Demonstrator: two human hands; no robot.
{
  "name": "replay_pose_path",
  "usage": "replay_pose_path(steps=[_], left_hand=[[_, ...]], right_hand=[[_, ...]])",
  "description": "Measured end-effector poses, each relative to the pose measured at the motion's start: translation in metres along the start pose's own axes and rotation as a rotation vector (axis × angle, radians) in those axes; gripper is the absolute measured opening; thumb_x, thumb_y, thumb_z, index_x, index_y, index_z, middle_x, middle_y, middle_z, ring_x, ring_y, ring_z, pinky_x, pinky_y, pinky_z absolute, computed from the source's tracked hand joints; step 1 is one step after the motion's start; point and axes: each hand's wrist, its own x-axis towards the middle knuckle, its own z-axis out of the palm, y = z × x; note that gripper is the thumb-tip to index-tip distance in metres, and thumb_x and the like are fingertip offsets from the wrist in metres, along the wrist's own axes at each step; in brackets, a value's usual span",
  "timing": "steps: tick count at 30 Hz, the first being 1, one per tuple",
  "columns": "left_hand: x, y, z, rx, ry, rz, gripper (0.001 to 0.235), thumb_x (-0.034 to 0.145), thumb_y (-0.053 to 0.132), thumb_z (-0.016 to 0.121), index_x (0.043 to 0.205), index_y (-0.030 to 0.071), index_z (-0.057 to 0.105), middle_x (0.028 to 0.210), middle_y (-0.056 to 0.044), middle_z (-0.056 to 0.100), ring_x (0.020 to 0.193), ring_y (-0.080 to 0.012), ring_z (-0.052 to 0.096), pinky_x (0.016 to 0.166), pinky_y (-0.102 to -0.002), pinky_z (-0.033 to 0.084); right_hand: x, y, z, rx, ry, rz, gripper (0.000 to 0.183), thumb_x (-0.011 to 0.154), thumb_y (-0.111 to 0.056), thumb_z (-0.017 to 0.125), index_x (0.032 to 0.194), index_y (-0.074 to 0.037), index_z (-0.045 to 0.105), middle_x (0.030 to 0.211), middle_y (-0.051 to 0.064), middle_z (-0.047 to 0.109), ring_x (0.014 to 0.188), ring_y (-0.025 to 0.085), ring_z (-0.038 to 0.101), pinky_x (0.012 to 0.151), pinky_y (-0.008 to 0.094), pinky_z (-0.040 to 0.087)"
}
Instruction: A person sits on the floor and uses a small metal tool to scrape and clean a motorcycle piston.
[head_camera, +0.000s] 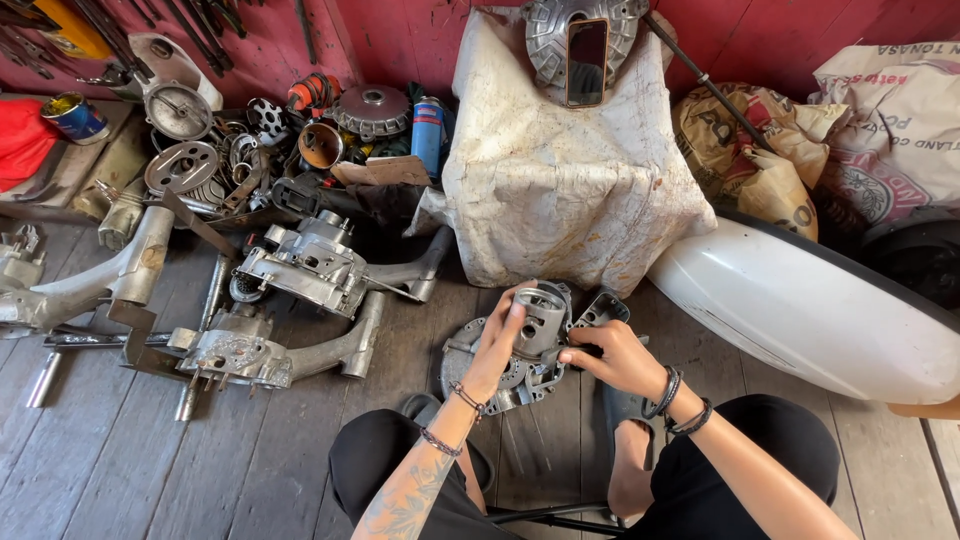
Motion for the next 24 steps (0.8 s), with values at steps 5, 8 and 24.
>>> replay_pose_path(steps=[5,8,24], left_hand=[[0.022,-0.148,-0.05,0.105,0.059,-0.063,0.051,0.108,0.047,0.048,0.134,0.006,0.06,0.115,-0.016,0.062,0.109,-0.0195,0.055,0.099,-0.039,0.046],[0.005,-0.062,-0.013,0.101,0.036,-0.024,0.045,0.105,0.041,0.052,0.131,0.005,0.06,0.12,-0.018,0.062,0.119,-0.0225,0.053,0.106,-0.043,0.043],[-0.01,-0.01,-0.001,0.113,0.165,-0.29,0.09,0.096,0.058,0.058,0.154,-0.005,0.029,0.154,-0.034,0.028,0.148,-0.0436,0.024,0.122,-0.049,0.018]], right_hand=[[0.0,0.0,-0.011,-0.074,0.074,0.007,0.033,0.091,-0.034,0.074,0.074,-0.006,0.065,0.055,0.014,0.065,0.05,0.032,0.06,0.052,0.038,0.047],[0.0,0.008,-0.012,-0.018,0.186,0.016,0.035,0.094,-0.035,0.071,0.07,-0.01,0.063,0.049,0.007,0.057,0.043,0.021,0.052,0.049,0.03,0.043],[0.002,-0.014,0.006,-0.207,0.067,-0.145,0.04,0.094,-0.043,0.07,0.074,-0.01,0.061,0.048,0.012,0.056,0.045,0.035,0.06,0.047,0.037,0.048]])
